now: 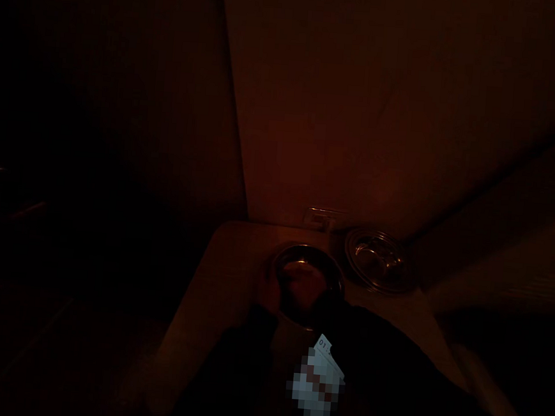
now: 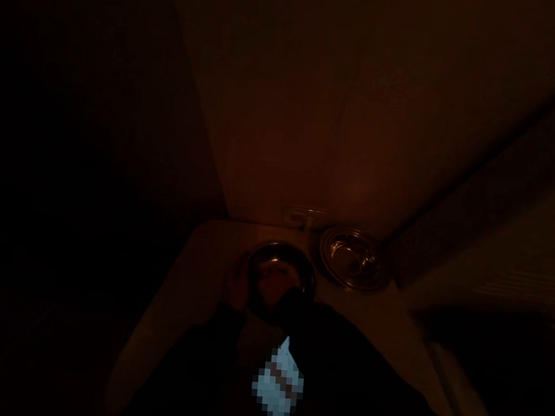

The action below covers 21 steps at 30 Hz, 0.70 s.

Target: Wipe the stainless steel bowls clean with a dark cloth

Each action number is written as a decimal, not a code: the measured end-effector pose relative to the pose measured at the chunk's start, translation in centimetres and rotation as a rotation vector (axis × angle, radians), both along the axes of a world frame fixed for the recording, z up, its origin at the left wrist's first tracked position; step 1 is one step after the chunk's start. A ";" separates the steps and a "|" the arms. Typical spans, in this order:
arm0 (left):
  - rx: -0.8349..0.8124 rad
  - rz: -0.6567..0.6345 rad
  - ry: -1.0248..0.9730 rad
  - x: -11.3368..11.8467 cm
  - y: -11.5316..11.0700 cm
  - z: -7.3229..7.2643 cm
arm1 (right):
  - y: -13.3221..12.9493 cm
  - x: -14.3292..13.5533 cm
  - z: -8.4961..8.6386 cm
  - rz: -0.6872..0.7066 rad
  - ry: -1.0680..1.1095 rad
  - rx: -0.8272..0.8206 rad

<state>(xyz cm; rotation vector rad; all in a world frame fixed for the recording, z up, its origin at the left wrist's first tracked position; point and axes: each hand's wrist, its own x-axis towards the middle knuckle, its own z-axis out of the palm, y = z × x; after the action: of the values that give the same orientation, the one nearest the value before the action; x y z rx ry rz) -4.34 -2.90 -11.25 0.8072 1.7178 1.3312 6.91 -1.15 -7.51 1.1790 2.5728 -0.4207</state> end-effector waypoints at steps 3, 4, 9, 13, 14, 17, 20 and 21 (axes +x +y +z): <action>0.010 0.015 0.020 0.1 -0.1 0.0 | -0.8 0.9 0.3 0.062 -0.055 -0.074; 0.011 0.023 0.023 0.2 -0.1 0.0 | -0.9 1.2 0.3 0.073 -0.069 -0.086; 0.021 0.027 0.008 0.3 0.0 -0.6 | -1.2 1.3 -0.1 0.083 -0.013 -0.044; 0.022 0.016 0.020 0.1 -0.1 -0.9 | -0.1 0.1 -0.5 -0.039 0.026 0.083; 0.020 0.015 0.020 0.0 -0.2 -0.9 | 0.4 -0.1 -0.5 -0.077 0.021 0.116; 0.023 0.009 0.028 -0.1 -0.4 -0.9 | 1.8 0.0 -0.6 -0.187 -0.012 0.191; 0.024 -0.001 0.052 0.0 -0.4 -0.9 | 2.4 0.1 -0.5 -0.228 -0.030 0.203; 0.021 0.003 0.056 0.0 -0.4 -0.8 | 2.3 0.0 -0.5 -0.216 -0.025 0.191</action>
<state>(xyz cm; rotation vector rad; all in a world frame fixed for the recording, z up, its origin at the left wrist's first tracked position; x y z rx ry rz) -4.31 -3.29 -12.07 0.8606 1.7518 1.3422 6.89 1.14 -8.00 1.5254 2.5180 -0.2060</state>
